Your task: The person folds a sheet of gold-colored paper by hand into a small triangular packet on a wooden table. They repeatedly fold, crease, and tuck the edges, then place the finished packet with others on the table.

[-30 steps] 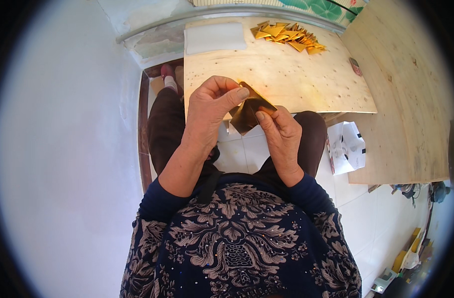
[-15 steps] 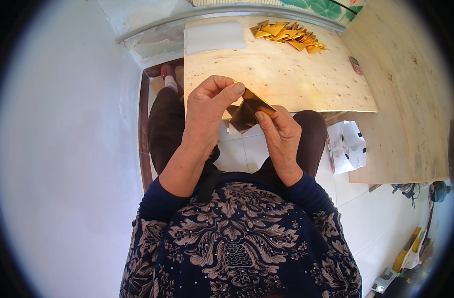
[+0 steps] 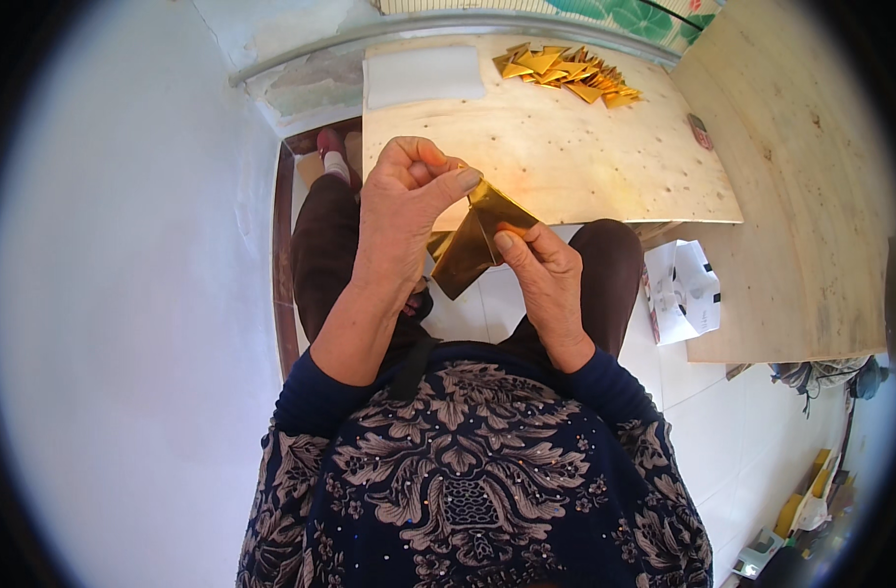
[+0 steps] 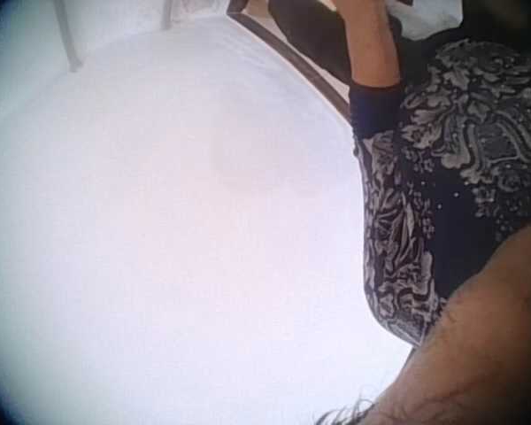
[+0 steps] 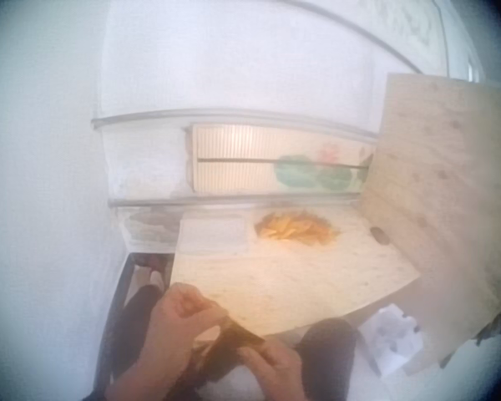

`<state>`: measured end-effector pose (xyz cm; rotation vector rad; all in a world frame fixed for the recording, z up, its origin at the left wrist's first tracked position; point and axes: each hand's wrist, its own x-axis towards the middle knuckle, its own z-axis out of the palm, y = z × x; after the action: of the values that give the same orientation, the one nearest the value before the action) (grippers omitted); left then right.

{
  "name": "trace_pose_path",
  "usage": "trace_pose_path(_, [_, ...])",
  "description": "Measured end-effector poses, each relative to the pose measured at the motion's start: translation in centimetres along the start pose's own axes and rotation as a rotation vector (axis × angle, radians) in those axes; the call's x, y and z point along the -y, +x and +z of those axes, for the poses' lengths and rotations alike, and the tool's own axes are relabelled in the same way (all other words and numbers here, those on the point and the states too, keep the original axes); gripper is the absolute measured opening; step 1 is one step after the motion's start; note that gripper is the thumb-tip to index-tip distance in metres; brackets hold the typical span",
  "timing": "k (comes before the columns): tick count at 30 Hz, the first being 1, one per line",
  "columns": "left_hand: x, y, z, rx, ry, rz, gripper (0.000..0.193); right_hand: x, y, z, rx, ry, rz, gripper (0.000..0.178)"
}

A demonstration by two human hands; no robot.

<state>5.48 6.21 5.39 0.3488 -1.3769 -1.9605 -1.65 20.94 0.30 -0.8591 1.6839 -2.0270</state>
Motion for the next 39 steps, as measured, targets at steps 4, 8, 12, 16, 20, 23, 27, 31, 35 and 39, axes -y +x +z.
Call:
trace_pose_path(4, [-0.5, -0.2, 0.0, 0.032, 0.01, -0.002, 0.025, 0.7, 0.3, -0.2, 0.037, -0.043, 0.062, 0.018])
trace_pose_path(8, [-0.9, -0.4, 0.1, 0.032, 0.212, 0.065, 0.023, 2.7, 2.4, -0.8, -0.031, -0.342, -0.397, 0.032])
trace_pose_path(12, [-0.8, -0.6, 0.7, 0.066, 0.291, 0.137, 0.02, 4.9, 4.3, -1.1, 0.1, -0.477, -0.45, 0.02])
trace_pose_path(16, [-1.1, -0.7, 0.7, 0.071, 0.314, 0.114, 0.018, 6.1, 4.3, -0.8, 0.135, -0.415, -0.176, 0.014])
trace_pose_path(20, [-1.8, 0.0, 0.3, 0.106, 0.32, 0.046, 0.017, 6.2, 4.3, -0.5, 0.134, -0.343, -0.073, 0.015])
trace_pose_path(23, [-2.0, 0.5, 0.2, 0.102, 0.243, 0.025, 0.022, 6.2, 4.5, -0.5, 0.123, -0.276, -0.039, 0.016])
trace_pose_path(27, [-1.6, 0.6, 0.0, 0.2, 0.258, -0.005, 0.021, 6.3, 4.4, -0.5, 0.131, -0.258, 0.0, 0.015])
trace_pose_path(31, [-1.3, 0.9, -0.4, 0.224, 0.354, -0.005, 0.017, 6.3, 4.6, -0.4, 0.178, -0.32, -0.027, 0.016])
trace_pose_path(35, [-1.5, 1.0, -0.5, 0.142, 0.283, -0.002, 0.018, 6.1, 4.9, -0.7, 0.246, -0.105, 0.087, 0.02])
trace_pose_path(39, [-1.8, 1.1, -0.5, 0.078, 0.185, 0.015, 0.018, 5.4, 5.4, -0.6, 0.316, -0.157, 0.128, 0.023])
